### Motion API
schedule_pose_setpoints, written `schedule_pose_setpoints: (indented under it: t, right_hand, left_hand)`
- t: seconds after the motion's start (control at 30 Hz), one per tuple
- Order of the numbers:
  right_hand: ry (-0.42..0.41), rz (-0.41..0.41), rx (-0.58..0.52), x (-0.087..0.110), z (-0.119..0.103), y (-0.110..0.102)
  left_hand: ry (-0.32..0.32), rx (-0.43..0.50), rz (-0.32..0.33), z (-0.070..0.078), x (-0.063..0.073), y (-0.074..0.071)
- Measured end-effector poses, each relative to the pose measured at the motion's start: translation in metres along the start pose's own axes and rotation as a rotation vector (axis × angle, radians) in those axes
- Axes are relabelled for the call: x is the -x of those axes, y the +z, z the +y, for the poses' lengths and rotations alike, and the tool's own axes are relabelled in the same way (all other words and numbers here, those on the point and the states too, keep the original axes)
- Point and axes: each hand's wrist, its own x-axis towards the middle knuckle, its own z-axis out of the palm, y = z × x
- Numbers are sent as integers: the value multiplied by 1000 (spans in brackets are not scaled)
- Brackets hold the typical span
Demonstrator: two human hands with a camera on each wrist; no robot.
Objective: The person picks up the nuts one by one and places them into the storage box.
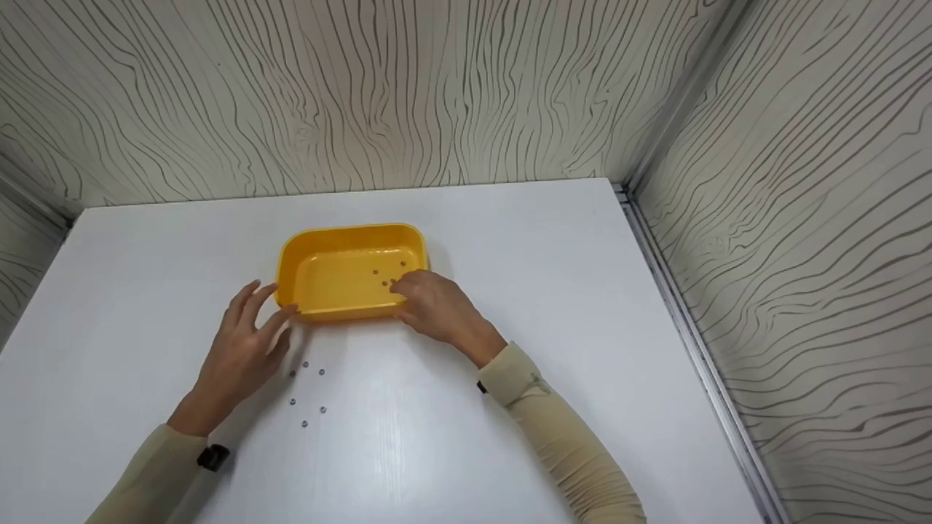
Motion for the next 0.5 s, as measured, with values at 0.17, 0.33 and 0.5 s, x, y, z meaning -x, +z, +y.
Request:
schedule_pose_setpoints:
  t: [0.17, 0.33, 0.5]
  right_hand:
    - [-3, -27, 7, 0, 2, 7]
    - [6, -46, 34, 0, 5, 10]
    - [-27, -25, 96, -2, 5, 13]
  left_hand:
    - [-25, -35, 18, 8, 9, -9]
    - [-44, -33, 6, 17, 19, -14]
    - [-61, -9, -93, 27, 32, -22]
